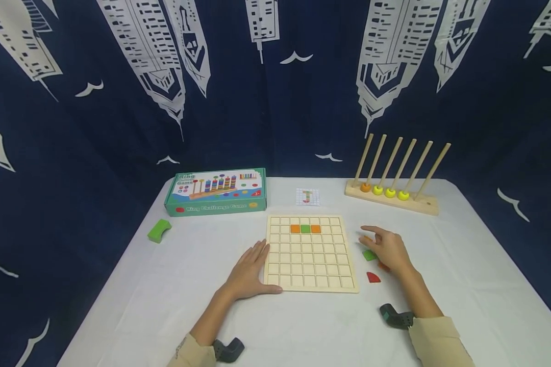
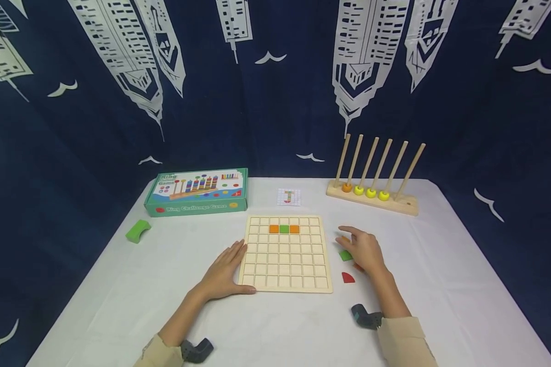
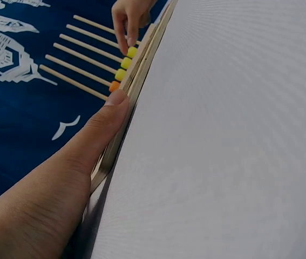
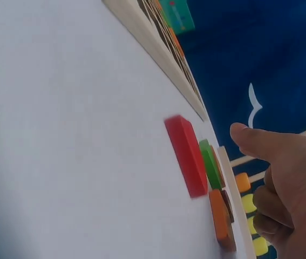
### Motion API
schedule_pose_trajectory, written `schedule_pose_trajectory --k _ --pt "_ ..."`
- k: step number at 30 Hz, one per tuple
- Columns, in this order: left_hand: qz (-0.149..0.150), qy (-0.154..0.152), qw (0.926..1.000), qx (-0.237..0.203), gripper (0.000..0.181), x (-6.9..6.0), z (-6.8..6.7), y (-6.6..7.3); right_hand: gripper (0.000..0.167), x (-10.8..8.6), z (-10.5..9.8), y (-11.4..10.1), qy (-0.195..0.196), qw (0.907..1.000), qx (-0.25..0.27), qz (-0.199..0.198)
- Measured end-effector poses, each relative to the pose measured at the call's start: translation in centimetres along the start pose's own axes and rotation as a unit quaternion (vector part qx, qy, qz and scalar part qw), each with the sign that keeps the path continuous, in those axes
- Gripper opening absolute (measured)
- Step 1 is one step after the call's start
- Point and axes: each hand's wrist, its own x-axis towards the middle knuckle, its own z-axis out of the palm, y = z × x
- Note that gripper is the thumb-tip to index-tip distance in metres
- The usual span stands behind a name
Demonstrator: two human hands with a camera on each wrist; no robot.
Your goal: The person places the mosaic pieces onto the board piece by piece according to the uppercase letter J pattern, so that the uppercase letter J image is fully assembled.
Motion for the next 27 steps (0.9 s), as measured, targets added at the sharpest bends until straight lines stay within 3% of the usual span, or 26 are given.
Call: schedule_pose_trajectory --k 7,15,27 --pt "-0.006 -0.003 1.0000 -0.001 0.123 0.1 -0.1 0.0 0.035 -0.4 -0.3 1.0 -0.011 0.9998 -0.017 0.007" --pt "-0.002 -0.005 1.0000 0.001 0.123 0.0 0.0 0.0 0.037 -0.7 -0.2 1.5 -0.046 0.9965 -0.048 0.051" --pt "-0.002 -0.003 1.0000 -0.002 0.123 0.0 0.1 -0.1 0.033 -0.9 -0.4 1.4 -0.023 0.9979 -0.045 0.040"
